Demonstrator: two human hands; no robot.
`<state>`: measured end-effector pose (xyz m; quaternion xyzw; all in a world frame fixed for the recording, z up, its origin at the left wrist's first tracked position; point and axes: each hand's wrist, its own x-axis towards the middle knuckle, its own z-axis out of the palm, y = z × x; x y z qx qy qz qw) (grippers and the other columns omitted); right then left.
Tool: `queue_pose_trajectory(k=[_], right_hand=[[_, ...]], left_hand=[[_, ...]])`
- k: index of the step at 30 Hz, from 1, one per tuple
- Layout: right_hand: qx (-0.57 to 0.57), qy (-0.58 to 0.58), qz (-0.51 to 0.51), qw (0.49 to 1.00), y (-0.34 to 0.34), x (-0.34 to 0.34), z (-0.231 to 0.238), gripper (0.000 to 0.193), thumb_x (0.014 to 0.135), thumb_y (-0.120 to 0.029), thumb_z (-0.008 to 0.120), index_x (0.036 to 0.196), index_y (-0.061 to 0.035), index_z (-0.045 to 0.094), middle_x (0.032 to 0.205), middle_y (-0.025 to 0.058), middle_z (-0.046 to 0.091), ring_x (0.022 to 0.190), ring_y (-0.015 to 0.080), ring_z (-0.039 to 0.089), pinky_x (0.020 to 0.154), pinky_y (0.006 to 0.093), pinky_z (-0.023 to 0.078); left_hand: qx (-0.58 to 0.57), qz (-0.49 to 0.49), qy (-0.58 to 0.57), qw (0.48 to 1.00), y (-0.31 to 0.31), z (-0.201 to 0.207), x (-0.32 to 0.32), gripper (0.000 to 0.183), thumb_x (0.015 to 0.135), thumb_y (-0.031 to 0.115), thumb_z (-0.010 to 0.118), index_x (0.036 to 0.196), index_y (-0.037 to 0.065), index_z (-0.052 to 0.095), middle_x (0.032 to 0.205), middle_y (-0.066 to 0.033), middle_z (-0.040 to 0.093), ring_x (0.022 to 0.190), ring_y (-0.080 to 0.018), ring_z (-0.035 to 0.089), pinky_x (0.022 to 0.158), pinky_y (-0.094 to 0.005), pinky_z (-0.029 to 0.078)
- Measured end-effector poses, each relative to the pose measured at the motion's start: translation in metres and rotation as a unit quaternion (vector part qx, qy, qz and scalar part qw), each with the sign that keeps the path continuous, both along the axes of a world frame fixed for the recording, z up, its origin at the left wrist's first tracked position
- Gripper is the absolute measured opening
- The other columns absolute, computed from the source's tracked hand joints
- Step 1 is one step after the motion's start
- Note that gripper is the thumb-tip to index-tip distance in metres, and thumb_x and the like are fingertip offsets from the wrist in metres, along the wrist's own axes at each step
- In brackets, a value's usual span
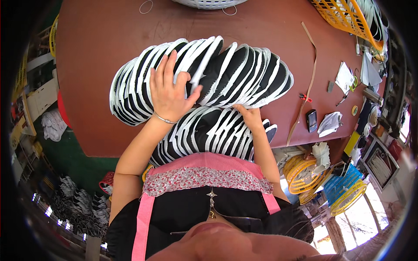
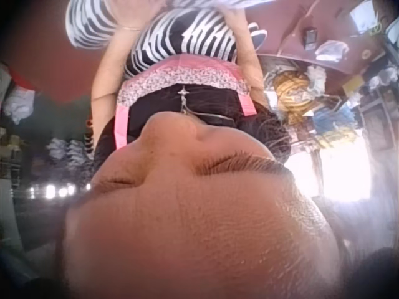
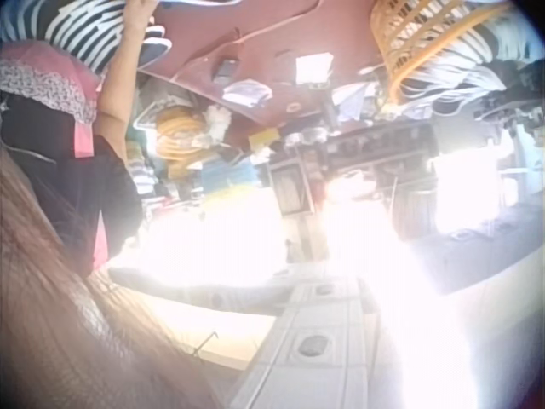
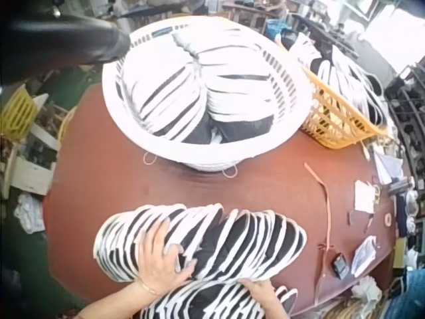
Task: Organizing and counting shoe components, then recording the count on a clipboard.
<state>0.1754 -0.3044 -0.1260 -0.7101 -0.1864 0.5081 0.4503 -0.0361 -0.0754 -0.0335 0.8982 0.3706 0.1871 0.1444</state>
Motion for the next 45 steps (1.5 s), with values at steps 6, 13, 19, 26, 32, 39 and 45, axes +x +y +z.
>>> queue_pose_trajectory(k=[6, 13, 19, 26, 32, 39, 45], right_hand=[[0.026, 0.016, -0.024, 0.999, 0.005, -0.003, 0.004, 0.050, 0.083, -0.002, 0.080, 0.129, 0.0063, 0.061, 0.126, 0.0117, 0.068, 0.117, 0.0198, 0.062, 0.103, 0.0322, 0.046], [0.042, -0.008, 0.003, 0.999, 0.012, -0.004, 0.014, 0.035, 0.088, -0.004, 0.076, 0.120, 0.0058, 0.068, 0.117, 0.0091, 0.073, 0.110, 0.0176, 0.065, 0.098, 0.0307, 0.049], [0.066, -0.027, -0.025, 0.997, 0.010, -0.007, 0.000, 0.027, 0.088, -0.002, 0.075, 0.113, 0.0046, 0.071, 0.107, 0.0075, 0.075, 0.102, 0.0163, 0.068, 0.093, 0.0301, 0.052], [0.081, -0.037, -0.016, 0.996, 0.010, -0.006, -0.003, 0.027, 0.087, 0.000, 0.075, 0.113, 0.0044, 0.071, 0.108, 0.0076, 0.075, 0.101, 0.0159, 0.069, 0.090, 0.0294, 0.053], [0.113, 0.019, -0.028, 0.993, 0.014, -0.004, 0.001, 0.032, 0.087, 0.001, 0.074, 0.119, 0.0037, 0.069, 0.112, 0.0073, 0.074, 0.104, 0.0152, 0.068, 0.092, 0.0295, 0.053], [0.100, 0.034, -0.036, 0.994, 0.015, -0.005, -0.002, 0.036, 0.087, 0.001, 0.075, 0.122, 0.0041, 0.066, 0.115, 0.0076, 0.072, 0.105, 0.0154, 0.066, 0.093, 0.0305, 0.052], [0.104, 0.050, -0.037, 0.993, 0.014, -0.002, -0.006, 0.033, 0.089, -0.001, 0.074, 0.121, 0.0039, 0.066, 0.114, 0.0070, 0.072, 0.104, 0.0147, 0.066, 0.091, 0.0300, 0.052]], left_hand=[[-0.074, -0.051, -0.037, 0.995, 0.008, 0.005, 0.005, 0.051, 0.077, -0.003, 0.060, 0.123, 0.017, 0.065, 0.157, -0.0167, 0.041, 0.141, -0.0385, 0.042, 0.115, -0.0626, 0.027], [0.020, -0.229, 0.084, 0.970, 0.010, 0.000, 0.015, 0.052, 0.082, 0.004, 0.062, 0.123, 0.034, 0.071, 0.161, -0.0145, 0.036, 0.147, -0.0337, 0.035, 0.121, -0.0609, 0.019], [-0.013, -0.072, 0.021, 0.997, 0.006, 0.013, 0.026, 0.037, 0.080, 0.048, 0.075, 0.095, 0.014, 0.068, 0.157, -0.0205, 0.041, 0.146, -0.0409, 0.033, 0.116, -0.0676, 0.015], [-0.028, -0.034, 0.004, 0.999, -0.011, -0.005, 0.044, 0.027, 0.077, 0.024, 0.071, 0.098, 0.011, 0.060, 0.157, -0.0200, 0.041, 0.145, -0.0408, 0.036, 0.114, -0.0676, 0.022], [-0.021, -0.230, -0.059, 0.971, 0.000, -0.006, 0.045, 0.050, 0.082, 0.007, 0.064, 0.126, 0.030, 0.069, 0.155, -0.0135, 0.043, 0.141, -0.0353, 0.043, 0.117, -0.0592, 0.030], [0.049, -0.224, 0.049, 0.972, 0.000, -0.004, 0.057, 0.024, 0.083, 0.017, 0.067, 0.106, 0.025, 0.069, 0.159, -0.0082, 0.042, 0.145, -0.0304, 0.040, 0.118, -0.0628, 0.025], [-0.016, -0.084, 0.033, 0.996, -0.006, 0.011, 0.064, 0.042, 0.082, 0.048, 0.073, 0.100, 0.011, 0.065, 0.160, -0.0194, 0.036, 0.146, -0.0409, 0.033, 0.112, -0.0714, 0.021]])
